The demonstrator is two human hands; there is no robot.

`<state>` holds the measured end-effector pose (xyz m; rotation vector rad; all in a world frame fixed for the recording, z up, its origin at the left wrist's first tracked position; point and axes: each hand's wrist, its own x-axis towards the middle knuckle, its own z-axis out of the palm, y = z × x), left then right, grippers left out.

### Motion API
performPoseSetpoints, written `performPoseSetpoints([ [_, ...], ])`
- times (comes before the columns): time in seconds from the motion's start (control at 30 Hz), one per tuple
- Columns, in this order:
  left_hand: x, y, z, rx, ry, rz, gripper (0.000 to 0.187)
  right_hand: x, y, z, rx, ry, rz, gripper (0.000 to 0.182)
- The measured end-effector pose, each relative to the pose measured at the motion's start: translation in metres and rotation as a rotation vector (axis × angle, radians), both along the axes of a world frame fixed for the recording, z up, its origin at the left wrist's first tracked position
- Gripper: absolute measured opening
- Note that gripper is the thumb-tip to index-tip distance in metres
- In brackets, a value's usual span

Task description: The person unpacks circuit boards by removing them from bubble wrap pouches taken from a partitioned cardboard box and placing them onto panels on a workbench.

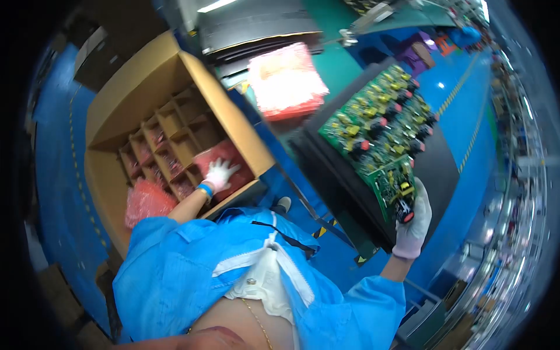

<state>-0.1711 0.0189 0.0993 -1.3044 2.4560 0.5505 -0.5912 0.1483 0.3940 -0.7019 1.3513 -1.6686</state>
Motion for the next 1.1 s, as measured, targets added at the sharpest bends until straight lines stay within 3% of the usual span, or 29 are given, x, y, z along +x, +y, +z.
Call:
performPoseSetpoints([
  [0.17, 0.022, -0.006, -0.022, -0.019, 0.144, -0.038, 0.072, -0.09, 0.014, 0.007, 0.08, 0.129, -0.297, 0.026],
  [0.2, 0.029, -0.006, -0.032, -0.018, 0.358, 0.007, 0.065, -0.103, 0.017, 0.01, 0.047, 0.219, -0.292, 0.028],
  [0.27, 0.015, 0.001, -0.007, -0.051, 0.556, 0.245, 0.056, -0.148, 0.021, 0.002, 0.12, 0.393, -0.287, 0.035],
  [0.37, -0.003, 0.001, 0.028, -0.168, 0.709, 0.383, 0.046, -0.205, 0.013, -0.019, 0.186, 0.434, -0.257, 0.04],
  [0.57, -0.036, 0.007, 0.09, -0.401, 0.871, 0.489, 0.026, -0.237, -0.006, -0.013, 0.833, 1.453, -0.369, 0.03],
  [0.67, -0.039, 0.01, 0.087, -0.394, 0.939, 0.535, 0.024, -0.206, -0.006, 0.023, 0.821, 1.084, 0.1, 0.031],
  [0.7, -0.041, 0.011, 0.084, -0.392, 0.951, 0.548, 0.025, -0.214, -0.009, 0.005, 0.848, 1.308, 0.109, 0.032],
  [0.73, -0.044, 0.012, 0.081, -0.39, 0.962, 0.561, 0.025, -0.214, -0.015, 0.005, 0.873, 1.286, 0.139, 0.031],
  [0.8, -0.05, 0.014, 0.084, -0.404, 0.961, 0.556, 0.025, -0.233, -0.028, -0.005, 0.791, 1.289, 0.124, 0.03],
  [0.83, -0.057, 0.017, 0.09, -0.417, 0.948, 0.54, 0.025, -0.241, -0.037, -0.012, 0.748, 1.438, 0.066, 0.029],
  [1.0, -0.058, 0.018, 0.099, -0.476, 0.91, 0.508, 0.023, -0.267, -0.087, -0.03, 0.704, 1.433, -0.123, 0.029],
  [1.1, -0.052, 0.021, 0.11, -0.422, 0.99, 0.625, 0.02, -0.267, -0.101, -0.029, 0.661, 1.456, -0.108, 0.029],
])
